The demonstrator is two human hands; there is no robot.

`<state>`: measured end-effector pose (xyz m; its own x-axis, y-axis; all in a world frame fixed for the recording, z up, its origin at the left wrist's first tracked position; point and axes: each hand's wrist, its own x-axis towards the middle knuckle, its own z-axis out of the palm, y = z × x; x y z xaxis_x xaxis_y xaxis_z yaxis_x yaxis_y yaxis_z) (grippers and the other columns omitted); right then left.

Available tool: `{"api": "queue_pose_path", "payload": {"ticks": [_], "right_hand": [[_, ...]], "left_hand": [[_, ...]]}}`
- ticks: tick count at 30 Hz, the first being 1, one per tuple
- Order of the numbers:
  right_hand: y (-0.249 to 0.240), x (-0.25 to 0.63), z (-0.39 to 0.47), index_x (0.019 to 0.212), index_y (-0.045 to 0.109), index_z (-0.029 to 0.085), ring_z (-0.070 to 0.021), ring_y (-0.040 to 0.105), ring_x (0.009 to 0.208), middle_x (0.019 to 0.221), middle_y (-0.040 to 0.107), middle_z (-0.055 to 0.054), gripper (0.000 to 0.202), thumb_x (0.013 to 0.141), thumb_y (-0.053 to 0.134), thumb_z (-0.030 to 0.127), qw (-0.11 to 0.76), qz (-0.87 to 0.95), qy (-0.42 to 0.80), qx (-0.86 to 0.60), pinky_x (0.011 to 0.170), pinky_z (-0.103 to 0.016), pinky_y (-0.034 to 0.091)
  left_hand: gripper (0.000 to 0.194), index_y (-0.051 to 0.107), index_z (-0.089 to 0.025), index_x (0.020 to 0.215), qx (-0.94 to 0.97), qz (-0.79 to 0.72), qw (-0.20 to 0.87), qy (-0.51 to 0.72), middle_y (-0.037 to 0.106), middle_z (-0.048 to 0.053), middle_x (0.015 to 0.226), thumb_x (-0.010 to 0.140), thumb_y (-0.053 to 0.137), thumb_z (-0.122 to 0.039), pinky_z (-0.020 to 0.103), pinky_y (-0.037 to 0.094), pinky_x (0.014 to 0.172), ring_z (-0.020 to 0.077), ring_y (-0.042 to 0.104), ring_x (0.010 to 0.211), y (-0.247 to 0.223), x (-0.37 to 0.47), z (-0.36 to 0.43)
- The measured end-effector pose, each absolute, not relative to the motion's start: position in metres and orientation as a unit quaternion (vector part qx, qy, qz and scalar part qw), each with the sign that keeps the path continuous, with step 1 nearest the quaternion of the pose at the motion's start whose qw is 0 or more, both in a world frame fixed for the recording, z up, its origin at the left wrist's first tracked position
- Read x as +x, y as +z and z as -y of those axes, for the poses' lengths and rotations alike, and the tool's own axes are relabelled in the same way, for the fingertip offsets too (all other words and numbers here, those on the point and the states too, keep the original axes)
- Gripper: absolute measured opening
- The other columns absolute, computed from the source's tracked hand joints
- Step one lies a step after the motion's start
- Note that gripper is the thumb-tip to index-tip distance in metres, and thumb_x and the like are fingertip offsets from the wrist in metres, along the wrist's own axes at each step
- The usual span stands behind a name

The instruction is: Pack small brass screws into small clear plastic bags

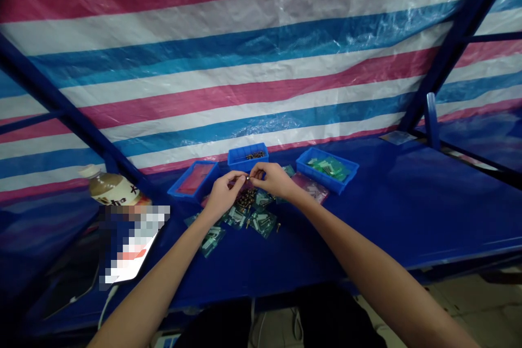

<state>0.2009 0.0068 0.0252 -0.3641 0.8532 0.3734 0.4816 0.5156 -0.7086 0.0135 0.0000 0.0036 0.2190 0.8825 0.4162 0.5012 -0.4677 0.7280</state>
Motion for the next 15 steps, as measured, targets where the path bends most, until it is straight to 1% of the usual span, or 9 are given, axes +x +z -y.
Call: {"api": "queue_pose_path", "payload": {"ticks": [2, 4, 7, 12, 15], "right_hand": [[0.0263, 0.2006, -0.0060, 0.084, 0.065, 0.017, -0.0112, 0.057, 0.064, 0.076, 0.068, -0.001, 0.010, 0.075, 0.059, 0.018, 0.367, 0.791, 0.245, -0.424, 0.061, -0.023, 0.044], [0.0268, 0.2002, -0.0056, 0.084, 0.065, 0.017, -0.0111, 0.057, 0.064, 0.077, 0.068, -0.002, 0.011, 0.075, 0.059, 0.017, 0.360, 0.796, 0.239, -0.424, 0.060, -0.023, 0.044], [0.0255, 0.1999, -0.0063, 0.085, 0.066, 0.017, -0.0118, 0.058, 0.067, 0.079, 0.069, -0.002, 0.010, 0.076, 0.060, 0.018, 0.359, 0.801, 0.232, -0.420, 0.062, -0.024, 0.043], [0.0220, 0.2024, -0.0098, 0.087, 0.067, 0.017, -0.0140, 0.062, 0.071, 0.081, 0.070, -0.003, 0.012, 0.081, 0.061, 0.026, 0.376, 0.795, 0.230, -0.416, 0.064, -0.026, 0.044], [0.0220, 0.2032, -0.0102, 0.086, 0.069, 0.018, -0.0146, 0.062, 0.072, 0.081, 0.071, -0.004, 0.014, 0.083, 0.059, 0.027, 0.371, 0.801, 0.219, -0.416, 0.063, -0.026, 0.043]], "left_hand": [[0.029, 0.067, -0.020, 0.096, 0.753, -0.463, 0.221, 0.411, 0.071, 0.004, 0.096, 0.091, 0.048, -0.040, 0.030, 0.049, 0.078, 0.0185, 0.064, 0.085, 0.0027, 0.0145, 0.0009], [0.030, 0.068, -0.020, 0.093, 0.761, -0.460, 0.222, 0.401, 0.071, 0.004, 0.090, 0.091, 0.048, -0.042, 0.029, 0.049, 0.073, 0.0181, 0.064, 0.080, 0.0026, 0.0148, 0.0019], [0.029, 0.068, -0.019, 0.091, 0.769, -0.451, 0.232, 0.389, 0.071, 0.003, 0.084, 0.089, 0.050, -0.043, 0.028, 0.048, 0.069, 0.0175, 0.064, 0.076, 0.0039, 0.0135, 0.0025], [0.023, 0.068, -0.019, 0.095, 0.760, -0.456, 0.237, 0.399, 0.071, 0.005, 0.091, 0.087, 0.056, -0.036, 0.029, 0.050, 0.074, 0.0177, 0.065, 0.082, 0.0057, 0.0091, -0.0010], [0.021, 0.068, -0.020, 0.097, 0.754, -0.453, 0.237, 0.411, 0.071, 0.005, 0.094, 0.086, 0.057, -0.034, 0.030, 0.050, 0.077, 0.0177, 0.065, 0.084, 0.0041, 0.0073, -0.0037]]}}
